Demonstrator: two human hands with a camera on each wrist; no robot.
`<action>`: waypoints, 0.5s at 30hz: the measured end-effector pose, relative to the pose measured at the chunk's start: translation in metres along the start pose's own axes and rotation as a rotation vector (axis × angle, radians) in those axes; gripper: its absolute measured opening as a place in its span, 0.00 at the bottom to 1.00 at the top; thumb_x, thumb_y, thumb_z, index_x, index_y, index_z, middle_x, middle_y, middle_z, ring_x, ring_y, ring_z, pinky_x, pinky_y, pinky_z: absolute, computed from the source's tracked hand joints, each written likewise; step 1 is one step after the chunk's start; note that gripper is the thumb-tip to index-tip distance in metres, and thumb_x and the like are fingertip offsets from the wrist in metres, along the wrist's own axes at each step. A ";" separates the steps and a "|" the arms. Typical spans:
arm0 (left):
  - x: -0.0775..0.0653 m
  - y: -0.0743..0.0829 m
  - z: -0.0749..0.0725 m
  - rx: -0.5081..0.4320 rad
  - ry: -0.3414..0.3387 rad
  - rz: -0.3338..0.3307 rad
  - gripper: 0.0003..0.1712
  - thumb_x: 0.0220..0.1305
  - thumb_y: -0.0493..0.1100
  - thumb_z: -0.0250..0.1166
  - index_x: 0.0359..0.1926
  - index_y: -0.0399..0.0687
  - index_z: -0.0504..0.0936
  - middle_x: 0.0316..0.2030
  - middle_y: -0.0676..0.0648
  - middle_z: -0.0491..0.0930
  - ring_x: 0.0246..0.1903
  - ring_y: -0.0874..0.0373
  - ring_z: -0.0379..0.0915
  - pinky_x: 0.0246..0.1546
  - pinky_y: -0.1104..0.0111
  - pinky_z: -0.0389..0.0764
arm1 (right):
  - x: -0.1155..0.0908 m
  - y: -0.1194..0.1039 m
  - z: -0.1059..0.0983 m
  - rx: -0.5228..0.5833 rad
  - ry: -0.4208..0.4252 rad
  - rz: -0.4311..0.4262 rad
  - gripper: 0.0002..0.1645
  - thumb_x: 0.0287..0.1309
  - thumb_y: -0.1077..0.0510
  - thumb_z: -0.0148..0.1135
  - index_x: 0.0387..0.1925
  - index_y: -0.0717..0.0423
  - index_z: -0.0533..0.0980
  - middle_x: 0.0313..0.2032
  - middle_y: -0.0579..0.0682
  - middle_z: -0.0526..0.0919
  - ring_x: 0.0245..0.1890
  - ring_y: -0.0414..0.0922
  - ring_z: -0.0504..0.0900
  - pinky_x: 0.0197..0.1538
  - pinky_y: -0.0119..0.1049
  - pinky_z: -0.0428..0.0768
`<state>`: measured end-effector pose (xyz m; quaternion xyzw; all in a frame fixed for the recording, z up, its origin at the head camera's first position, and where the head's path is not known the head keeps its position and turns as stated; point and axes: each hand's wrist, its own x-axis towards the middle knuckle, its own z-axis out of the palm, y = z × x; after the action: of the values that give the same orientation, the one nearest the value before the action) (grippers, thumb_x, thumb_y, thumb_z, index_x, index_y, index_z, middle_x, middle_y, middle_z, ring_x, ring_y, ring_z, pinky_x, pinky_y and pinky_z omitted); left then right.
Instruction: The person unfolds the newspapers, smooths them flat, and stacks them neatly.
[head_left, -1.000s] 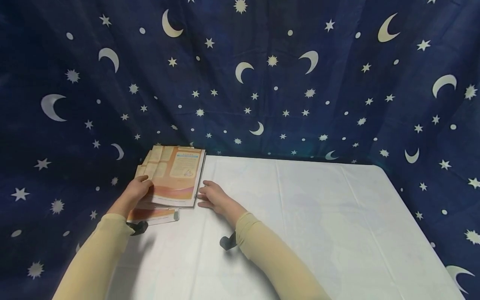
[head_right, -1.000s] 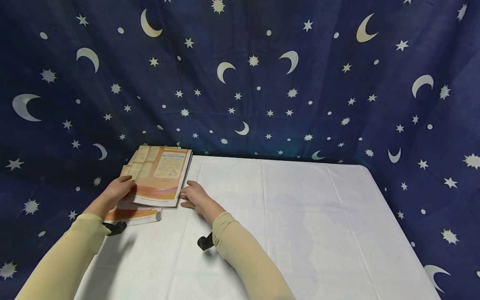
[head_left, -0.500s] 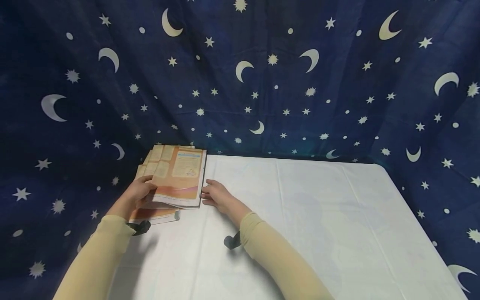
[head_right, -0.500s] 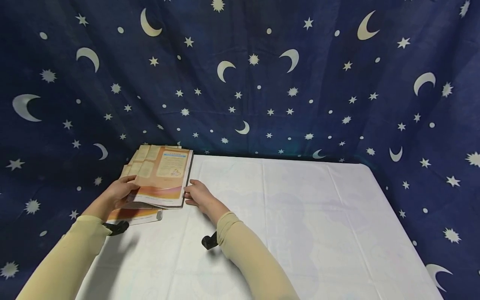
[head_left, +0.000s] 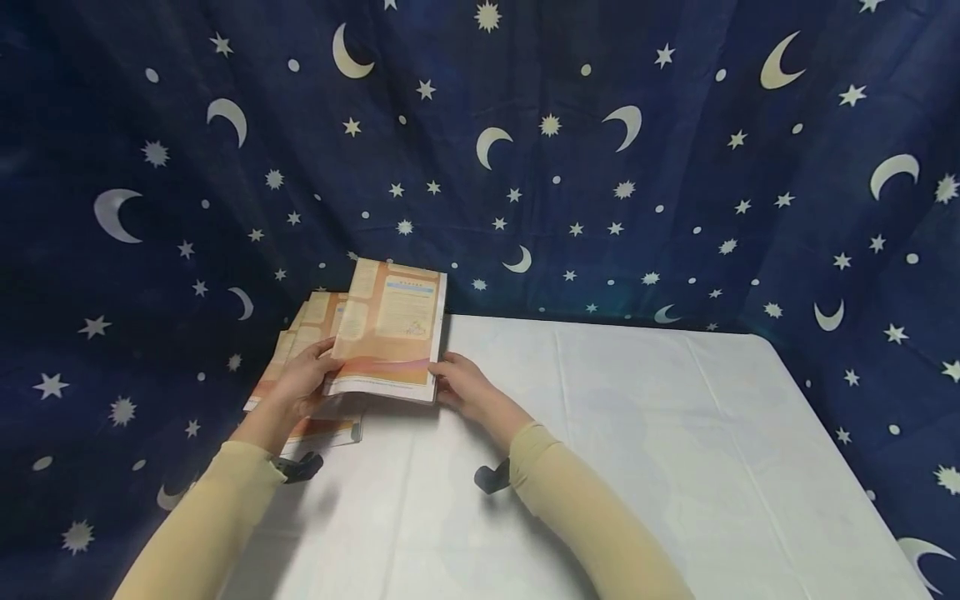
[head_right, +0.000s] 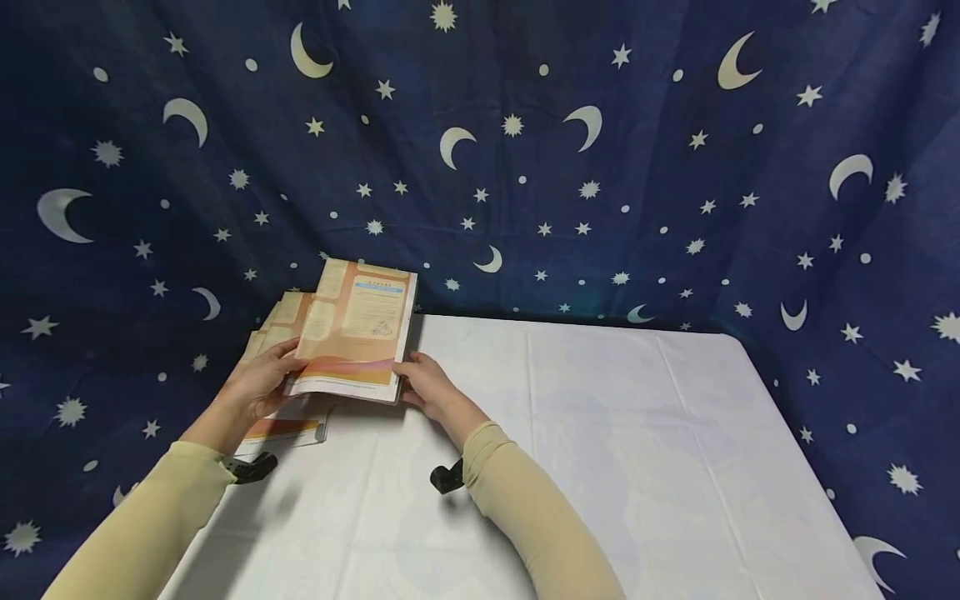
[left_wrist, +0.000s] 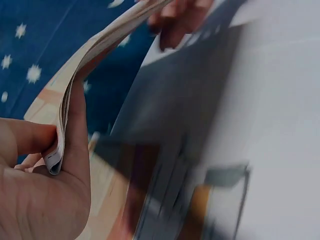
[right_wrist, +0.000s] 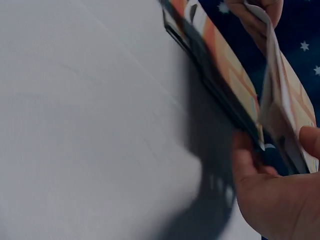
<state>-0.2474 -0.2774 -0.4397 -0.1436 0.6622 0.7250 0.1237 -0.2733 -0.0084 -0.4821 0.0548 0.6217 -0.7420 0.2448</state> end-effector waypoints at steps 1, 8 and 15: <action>0.000 -0.002 0.006 0.014 -0.003 0.015 0.41 0.78 0.33 0.51 0.83 0.49 0.43 0.55 0.47 0.71 0.38 0.65 0.76 0.34 0.74 0.81 | -0.002 -0.002 -0.004 -0.004 0.010 -0.006 0.45 0.68 0.59 0.61 0.79 0.62 0.53 0.57 0.58 0.79 0.54 0.50 0.81 0.56 0.43 0.83; -0.003 -0.013 0.048 0.153 -0.024 0.084 0.39 0.76 0.33 0.51 0.82 0.46 0.47 0.71 0.37 0.65 0.56 0.53 0.73 0.41 0.74 0.80 | -0.023 -0.019 -0.041 -0.133 0.102 -0.089 0.38 0.64 0.65 0.60 0.75 0.57 0.65 0.53 0.57 0.83 0.49 0.49 0.86 0.47 0.41 0.86; -0.006 -0.024 0.090 0.209 -0.095 0.045 0.40 0.71 0.33 0.53 0.81 0.48 0.52 0.66 0.37 0.71 0.52 0.50 0.76 0.44 0.64 0.82 | -0.049 -0.026 -0.088 -0.257 0.177 -0.115 0.37 0.64 0.64 0.60 0.74 0.56 0.66 0.57 0.55 0.82 0.50 0.49 0.84 0.49 0.44 0.85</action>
<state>-0.2366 -0.1854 -0.4524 -0.0802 0.7308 0.6604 0.1530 -0.2615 0.0920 -0.4593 0.0525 0.7326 -0.6615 0.1513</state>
